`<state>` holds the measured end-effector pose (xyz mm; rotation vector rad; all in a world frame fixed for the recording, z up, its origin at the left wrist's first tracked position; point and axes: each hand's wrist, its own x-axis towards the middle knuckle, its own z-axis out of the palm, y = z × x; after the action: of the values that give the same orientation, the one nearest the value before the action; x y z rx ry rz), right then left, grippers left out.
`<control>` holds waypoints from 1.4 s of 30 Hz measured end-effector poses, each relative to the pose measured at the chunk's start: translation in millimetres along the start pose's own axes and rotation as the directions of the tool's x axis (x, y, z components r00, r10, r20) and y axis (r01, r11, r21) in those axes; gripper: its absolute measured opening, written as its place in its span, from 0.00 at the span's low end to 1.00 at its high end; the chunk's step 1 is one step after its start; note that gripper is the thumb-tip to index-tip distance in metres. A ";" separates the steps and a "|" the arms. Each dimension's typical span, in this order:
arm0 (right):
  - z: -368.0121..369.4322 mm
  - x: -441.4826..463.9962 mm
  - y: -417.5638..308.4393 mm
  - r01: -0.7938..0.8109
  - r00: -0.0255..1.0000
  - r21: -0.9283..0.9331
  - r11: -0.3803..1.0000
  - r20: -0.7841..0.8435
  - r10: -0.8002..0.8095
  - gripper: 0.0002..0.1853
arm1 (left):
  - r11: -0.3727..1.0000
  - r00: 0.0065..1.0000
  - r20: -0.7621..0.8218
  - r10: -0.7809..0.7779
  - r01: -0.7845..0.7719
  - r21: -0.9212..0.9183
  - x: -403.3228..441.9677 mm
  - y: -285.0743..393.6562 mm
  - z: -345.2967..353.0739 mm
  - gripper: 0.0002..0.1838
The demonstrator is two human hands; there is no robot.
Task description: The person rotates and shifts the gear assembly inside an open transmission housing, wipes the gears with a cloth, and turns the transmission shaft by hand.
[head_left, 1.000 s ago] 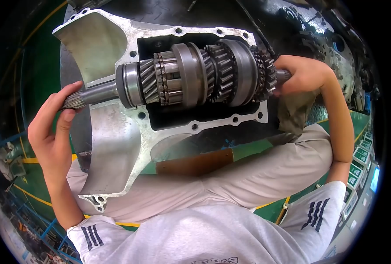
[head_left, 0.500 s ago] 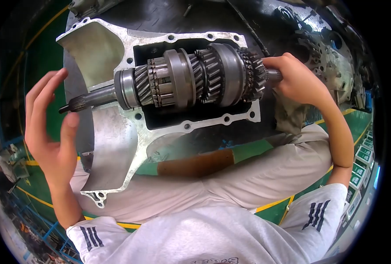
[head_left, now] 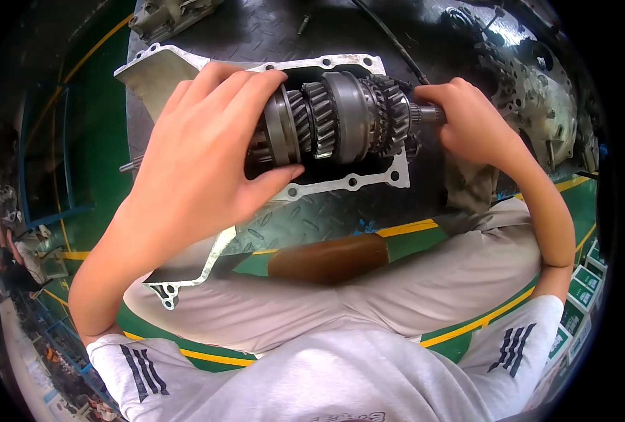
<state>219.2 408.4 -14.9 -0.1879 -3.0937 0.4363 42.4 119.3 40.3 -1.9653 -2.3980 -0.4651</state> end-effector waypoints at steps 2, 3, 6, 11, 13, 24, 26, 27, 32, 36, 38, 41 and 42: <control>-3.5 1.9 -2.0 0.000 1.000 0.036 0.999 -0.031 0.001 0.19 | 0.999 1.000 0.005 -0.007 0.007 -0.040 0.7 -4.0 -0.2 0.41; -7.9 5.0 -4.7 -0.033 0.999 0.092 0.995 0.027 0.031 0.16 | 0.996 1.000 0.008 -0.022 0.022 -0.082 0.7 -5.5 -0.8 0.40; -17.8 13.2 -4.5 -0.087 0.982 0.143 0.986 0.178 0.061 0.13 | 1.000 1.000 -0.015 0.006 -0.007 -0.027 4.4 -4.6 -7.3 0.38; -24.7 23.9 1.2 -0.192 0.871 0.178 0.965 0.483 0.084 0.10 | 0.999 1.000 0.020 -0.009 0.009 -0.037 8.2 -10.5 -10.9 0.38; -26.0 23.9 3.5 -0.194 0.872 0.170 0.966 0.481 0.090 0.09 | 0.999 1.000 0.026 -0.010 0.011 -0.046 7.0 -11.7 -10.2 0.38; -27.6 21.8 0.9 -0.266 0.833 0.099 0.959 0.525 0.177 0.14 | 1.000 0.995 0.100 0.021 -0.019 -0.021 14.4 -17.8 -13.9 0.38; -17.2 10.0 -1.3 -0.240 0.894 0.079 0.967 0.405 0.189 0.15 | 0.999 0.997 0.076 0.028 -0.031 0.045 10.8 -11.9 -14.4 0.37; -14.6 6.8 -2.4 -0.214 0.941 0.055 0.975 0.281 0.190 0.17 | 0.993 0.998 0.052 0.032 -0.038 0.110 9.7 -10.0 -14.3 0.37; -9.8 5.0 4.6 -0.079 0.987 0.062 0.995 0.148 0.069 0.17 | 0.998 0.991 0.121 0.048 -0.042 -0.053 21.0 -16.7 -14.4 0.36; -15.1 11.1 4.7 -0.092 0.965 0.096 0.991 0.254 0.065 0.13 | 0.990 0.979 0.193 0.062 -0.035 -0.140 26.4 -26.8 -15.0 0.37; -8.4 0.7 2.9 0.042 0.998 0.049 0.998 -0.041 -0.040 0.14 | 0.978 0.974 0.220 0.060 -0.014 -0.209 25.9 -34.0 -12.6 0.38; 7.2 -8.3 2.9 0.112 0.985 0.063 0.992 -0.139 -0.103 0.18 | 0.977 0.981 0.195 0.016 0.027 -0.214 21.8 -38.2 -8.6 0.38; 14.3 -10.4 5.6 0.135 0.976 0.007 0.991 -0.172 -0.132 0.20 | 0.986 0.988 0.150 0.041 -0.016 -0.167 17.7 -38.8 -6.3 0.41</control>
<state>229.7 408.6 -30.1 -0.0148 -2.9099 0.4202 0.3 128.2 41.0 -2.1756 -2.4907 -0.5491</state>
